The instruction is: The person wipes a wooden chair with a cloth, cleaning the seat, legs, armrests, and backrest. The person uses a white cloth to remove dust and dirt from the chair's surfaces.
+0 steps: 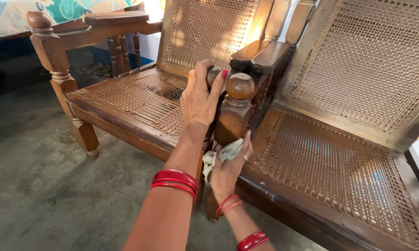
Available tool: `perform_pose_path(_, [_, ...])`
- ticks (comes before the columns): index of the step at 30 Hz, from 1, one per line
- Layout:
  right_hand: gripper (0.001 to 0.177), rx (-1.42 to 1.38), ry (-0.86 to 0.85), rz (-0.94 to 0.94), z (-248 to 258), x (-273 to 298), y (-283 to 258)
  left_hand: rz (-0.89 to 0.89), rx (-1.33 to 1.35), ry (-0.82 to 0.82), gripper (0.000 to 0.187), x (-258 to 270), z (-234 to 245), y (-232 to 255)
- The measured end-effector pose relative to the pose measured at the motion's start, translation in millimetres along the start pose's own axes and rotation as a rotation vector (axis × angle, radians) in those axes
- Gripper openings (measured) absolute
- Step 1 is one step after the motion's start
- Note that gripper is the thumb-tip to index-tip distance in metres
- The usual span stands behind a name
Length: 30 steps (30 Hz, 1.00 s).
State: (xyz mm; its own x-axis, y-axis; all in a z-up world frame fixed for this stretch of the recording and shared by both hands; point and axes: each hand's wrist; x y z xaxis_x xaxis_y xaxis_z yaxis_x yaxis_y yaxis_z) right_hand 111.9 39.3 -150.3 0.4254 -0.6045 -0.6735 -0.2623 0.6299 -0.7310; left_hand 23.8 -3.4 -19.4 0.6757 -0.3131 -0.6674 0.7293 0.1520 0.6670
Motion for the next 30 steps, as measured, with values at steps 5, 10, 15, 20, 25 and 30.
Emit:
perform_pose_path(5, [0.060, 0.183, -0.032, 0.381, 16, -93, -35, -0.013, 0.096, -0.081, 0.040, 0, 7, -3])
perform_pose_path(10, [0.064, 0.260, 0.028, 0.296, 3, -115, -53, -0.079, 0.124, -0.064, 0.040, -2, 9, -10])
perform_pose_path(15, [0.087, 0.237, 0.116, 0.253, -10, -1, -20, -0.047, 0.123, -0.069, 0.042, 0, 4, -13])
perform_pose_path(20, [0.079, -0.016, -0.043, 0.130, 9, -24, -22, -0.084, 0.108, -0.011, 0.039, 0, 3, -12])
perform_pose_path(25, [0.047, 0.035, -0.132, 0.240, 20, -127, -48, -0.126, 0.054, 0.049, 0.035, -1, -7, -18])
perform_pose_path(30, [0.068, 0.183, 0.053, 0.333, 2, -42, -26, -0.126, 0.028, 0.072, 0.032, -1, -10, -23])
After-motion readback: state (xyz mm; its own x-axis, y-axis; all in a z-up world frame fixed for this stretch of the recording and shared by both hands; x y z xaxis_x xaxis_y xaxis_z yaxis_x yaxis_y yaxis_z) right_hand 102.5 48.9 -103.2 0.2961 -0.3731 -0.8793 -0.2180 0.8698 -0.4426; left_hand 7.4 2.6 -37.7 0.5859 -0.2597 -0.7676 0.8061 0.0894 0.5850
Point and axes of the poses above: each hand's wrist, its own x-axis away from the middle knuckle, its own z-axis out of the back of the hand, y = z × x, and after that the axes turned 11 degrees about -y, right-handed
